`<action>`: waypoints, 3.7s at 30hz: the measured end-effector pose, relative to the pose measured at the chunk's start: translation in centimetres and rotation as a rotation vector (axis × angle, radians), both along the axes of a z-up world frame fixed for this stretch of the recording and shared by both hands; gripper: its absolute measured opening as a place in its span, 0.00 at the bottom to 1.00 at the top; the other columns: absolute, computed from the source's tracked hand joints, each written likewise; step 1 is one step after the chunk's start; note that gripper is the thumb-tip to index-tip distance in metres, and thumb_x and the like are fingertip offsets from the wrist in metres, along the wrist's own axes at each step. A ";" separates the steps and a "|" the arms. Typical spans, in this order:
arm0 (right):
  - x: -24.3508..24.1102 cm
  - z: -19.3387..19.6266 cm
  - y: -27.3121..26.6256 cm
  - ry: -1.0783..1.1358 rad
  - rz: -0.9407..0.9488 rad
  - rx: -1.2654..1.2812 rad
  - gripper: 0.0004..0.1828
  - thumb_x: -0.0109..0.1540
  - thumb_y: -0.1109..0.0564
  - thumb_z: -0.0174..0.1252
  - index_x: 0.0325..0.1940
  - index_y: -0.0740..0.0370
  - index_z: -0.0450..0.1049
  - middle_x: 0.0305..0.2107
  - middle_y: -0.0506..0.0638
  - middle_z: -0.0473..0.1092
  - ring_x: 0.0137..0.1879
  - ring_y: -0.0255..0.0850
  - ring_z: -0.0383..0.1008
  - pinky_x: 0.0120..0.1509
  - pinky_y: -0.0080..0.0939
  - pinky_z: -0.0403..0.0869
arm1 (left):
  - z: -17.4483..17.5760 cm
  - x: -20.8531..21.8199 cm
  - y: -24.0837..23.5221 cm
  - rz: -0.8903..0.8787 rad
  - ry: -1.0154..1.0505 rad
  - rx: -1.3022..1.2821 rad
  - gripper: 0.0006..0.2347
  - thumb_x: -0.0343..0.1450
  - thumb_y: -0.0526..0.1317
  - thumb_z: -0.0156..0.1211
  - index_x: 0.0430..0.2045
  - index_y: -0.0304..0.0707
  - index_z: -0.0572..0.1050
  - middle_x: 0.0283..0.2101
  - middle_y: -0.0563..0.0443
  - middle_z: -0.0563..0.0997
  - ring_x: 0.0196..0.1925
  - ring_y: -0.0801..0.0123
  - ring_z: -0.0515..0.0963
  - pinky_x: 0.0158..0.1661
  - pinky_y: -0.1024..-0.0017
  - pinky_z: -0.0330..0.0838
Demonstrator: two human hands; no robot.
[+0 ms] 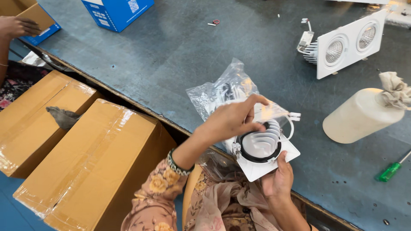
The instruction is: The person cleans a light fixture with a cloth and then packages the component and its driver into a plastic bag.
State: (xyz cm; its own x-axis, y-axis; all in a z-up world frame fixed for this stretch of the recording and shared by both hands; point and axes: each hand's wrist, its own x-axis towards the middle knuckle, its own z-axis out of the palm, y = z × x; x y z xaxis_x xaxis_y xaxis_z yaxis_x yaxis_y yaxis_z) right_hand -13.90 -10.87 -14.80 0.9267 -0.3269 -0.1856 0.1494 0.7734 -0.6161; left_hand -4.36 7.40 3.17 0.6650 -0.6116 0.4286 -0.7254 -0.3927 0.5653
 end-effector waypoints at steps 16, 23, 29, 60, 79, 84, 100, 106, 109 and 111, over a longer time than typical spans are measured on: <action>0.6 -2.8 0.1 0.075 0.072 -0.034 0.16 0.71 0.51 0.53 0.59 0.62 0.69 0.50 0.48 0.74 0.53 0.35 0.75 0.58 0.39 0.73 | -6.4 -3.3 -2.7 -0.243 -0.476 -0.018 0.10 0.67 0.33 0.63 0.41 0.42 0.75 0.37 0.54 0.78 0.36 0.64 0.81 0.35 0.67 0.74; 1.1 0.4 0.7 0.212 0.086 0.106 0.22 0.68 0.44 0.48 0.61 0.58 0.69 0.53 0.47 0.75 0.58 0.40 0.76 0.65 0.47 0.74 | -10.2 -5.8 2.5 0.396 -0.471 -0.269 0.11 0.70 0.36 0.63 0.45 0.40 0.76 0.41 0.47 0.78 0.38 0.61 0.80 0.38 0.66 0.74; 1.1 2.3 3.2 0.178 0.227 0.240 0.22 0.69 0.45 0.48 0.61 0.58 0.68 0.54 0.49 0.74 0.60 0.45 0.74 0.66 0.56 0.72 | -17.7 -4.4 4.1 0.722 0.181 -0.464 0.08 0.75 0.40 0.56 0.37 0.33 0.76 0.35 0.41 0.80 0.35 0.51 0.81 0.37 0.62 0.74; 2.1 0.6 6.9 -0.022 0.227 -0.138 0.33 0.65 0.49 0.57 0.71 0.63 0.59 0.64 0.48 0.66 0.70 0.42 0.64 0.73 0.48 0.62 | -1.1 0.9 -3.5 0.196 -0.584 0.391 0.09 0.61 0.39 0.66 0.32 0.41 0.79 0.33 0.52 0.81 0.39 0.62 0.81 0.36 0.63 0.72; 2.6 -0.5 4.1 0.143 0.373 -0.143 0.21 0.69 0.50 0.49 0.63 0.62 0.65 0.52 0.52 0.72 0.53 0.43 0.76 0.54 0.45 0.77 | -1.5 3.9 -10.8 -0.107 -0.342 0.300 0.04 0.66 0.40 0.64 0.24 0.41 0.82 0.40 0.51 0.80 0.41 0.57 0.84 0.36 0.57 0.77; 5.7 -4.5 1.8 0.120 0.405 0.046 0.21 0.71 0.45 0.47 0.62 0.58 0.66 0.51 0.50 0.72 0.52 0.41 0.74 0.55 0.44 0.75 | -2.5 -6.2 -10.3 -0.465 -0.223 0.065 0.05 0.70 0.44 0.60 0.33 0.46 0.78 0.42 0.54 0.77 0.39 0.63 0.83 0.35 0.65 0.76; 5.9 -6.2 2.3 0.099 0.427 0.174 0.20 0.70 0.46 0.46 0.62 0.57 0.67 0.54 0.50 0.71 0.59 0.40 0.74 0.61 0.43 0.75 | -8.9 -4.3 -0.9 0.129 -0.389 -0.294 0.09 0.67 0.32 0.64 0.39 0.39 0.78 0.36 0.54 0.77 0.33 0.65 0.81 0.33 0.70 0.75; 6.7 -8.3 2.9 -0.122 0.459 0.096 0.18 0.73 0.49 0.45 0.61 0.62 0.67 0.53 0.54 0.71 0.57 0.43 0.74 0.58 0.44 0.76 | -8.9 -4.6 -0.3 0.080 -0.394 -0.224 0.09 0.66 0.31 0.64 0.39 0.40 0.79 0.39 0.54 0.78 0.30 0.66 0.81 0.30 0.72 0.74; 7.2 -4.5 3.7 0.128 0.543 0.063 0.20 0.73 0.47 0.43 0.61 0.62 0.66 0.52 0.55 0.71 0.56 0.43 0.74 0.57 0.45 0.76 | -9.4 -4.3 0.8 0.186 -0.352 -0.234 0.10 0.66 0.32 0.64 0.40 0.43 0.80 0.40 0.54 0.78 0.30 0.66 0.82 0.29 0.73 0.75; 7.8 -2.3 5.1 0.181 0.606 0.022 0.22 0.73 0.45 0.42 0.62 0.62 0.66 0.52 0.55 0.71 0.55 0.44 0.74 0.57 0.46 0.76 | -10.4 -3.1 1.2 0.274 -0.337 -0.203 0.11 0.66 0.31 0.63 0.40 0.45 0.81 0.39 0.54 0.78 0.31 0.65 0.82 0.30 0.72 0.75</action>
State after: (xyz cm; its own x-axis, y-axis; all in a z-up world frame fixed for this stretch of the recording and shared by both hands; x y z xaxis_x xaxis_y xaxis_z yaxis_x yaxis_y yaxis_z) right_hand -6.12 -5.78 -17.15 0.8993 0.2516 -0.3576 -0.4241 0.7011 -0.5732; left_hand -7.45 8.64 -7.21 0.5936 -0.3149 0.7406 -0.7667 -0.5008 0.4016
